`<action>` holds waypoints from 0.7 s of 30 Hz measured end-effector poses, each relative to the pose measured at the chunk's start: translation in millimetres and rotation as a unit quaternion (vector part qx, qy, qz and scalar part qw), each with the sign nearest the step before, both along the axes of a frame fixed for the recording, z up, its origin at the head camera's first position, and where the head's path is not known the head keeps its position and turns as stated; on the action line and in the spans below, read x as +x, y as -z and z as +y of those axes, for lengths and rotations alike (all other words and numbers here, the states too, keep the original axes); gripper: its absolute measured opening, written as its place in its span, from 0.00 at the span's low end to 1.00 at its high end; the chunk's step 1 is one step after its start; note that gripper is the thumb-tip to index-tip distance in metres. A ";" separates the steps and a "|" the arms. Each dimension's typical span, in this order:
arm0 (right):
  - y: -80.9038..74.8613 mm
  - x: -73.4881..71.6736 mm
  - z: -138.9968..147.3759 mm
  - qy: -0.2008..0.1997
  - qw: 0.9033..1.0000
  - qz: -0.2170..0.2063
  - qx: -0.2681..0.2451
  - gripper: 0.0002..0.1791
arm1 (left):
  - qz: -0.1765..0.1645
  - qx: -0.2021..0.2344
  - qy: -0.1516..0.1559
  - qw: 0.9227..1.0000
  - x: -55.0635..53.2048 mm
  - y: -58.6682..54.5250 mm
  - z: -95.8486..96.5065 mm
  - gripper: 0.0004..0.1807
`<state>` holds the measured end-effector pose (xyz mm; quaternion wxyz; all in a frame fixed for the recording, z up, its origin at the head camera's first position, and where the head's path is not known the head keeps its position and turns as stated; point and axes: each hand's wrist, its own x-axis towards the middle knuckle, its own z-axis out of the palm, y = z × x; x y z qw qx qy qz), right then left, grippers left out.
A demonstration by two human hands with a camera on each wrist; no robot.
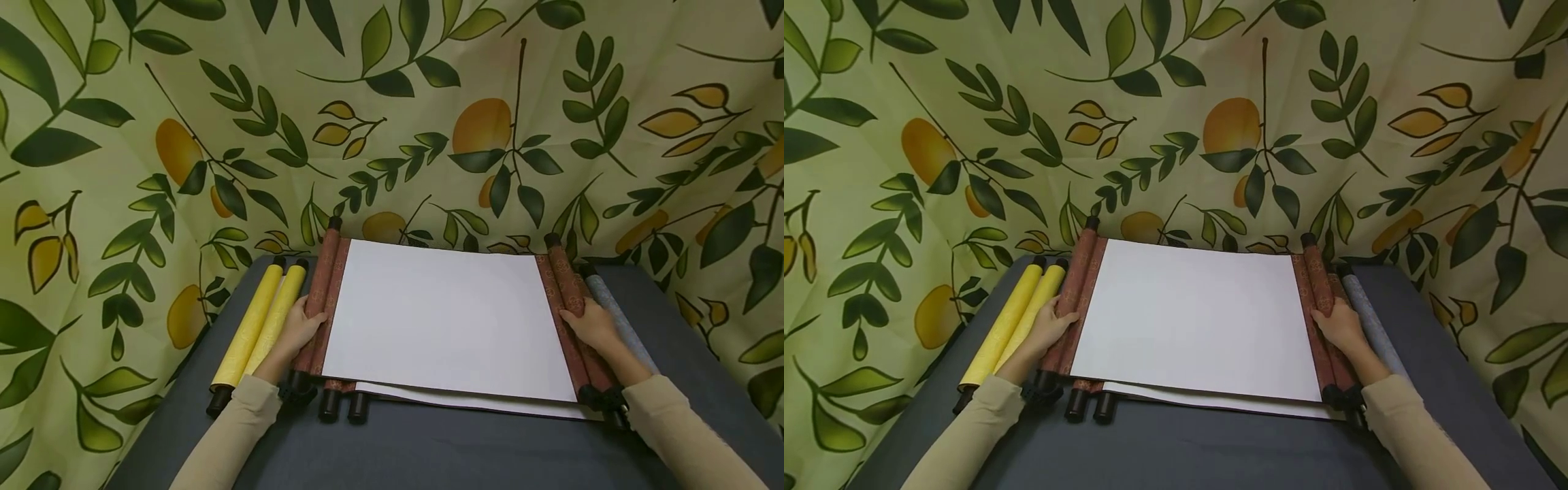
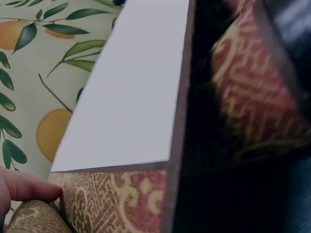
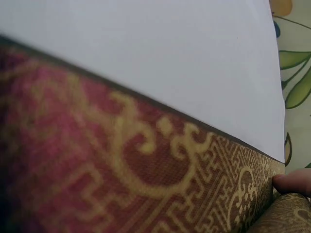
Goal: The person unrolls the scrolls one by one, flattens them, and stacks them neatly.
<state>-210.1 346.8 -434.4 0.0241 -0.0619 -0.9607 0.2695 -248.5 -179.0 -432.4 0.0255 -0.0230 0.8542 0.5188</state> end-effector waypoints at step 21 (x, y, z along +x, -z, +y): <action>33.2 -3.8 0.1 -0.023 0.999 0.032 -0.006 0.36 | -0.024 -0.047 0.031 0.998 -1.9 20.7 -2.1 0.38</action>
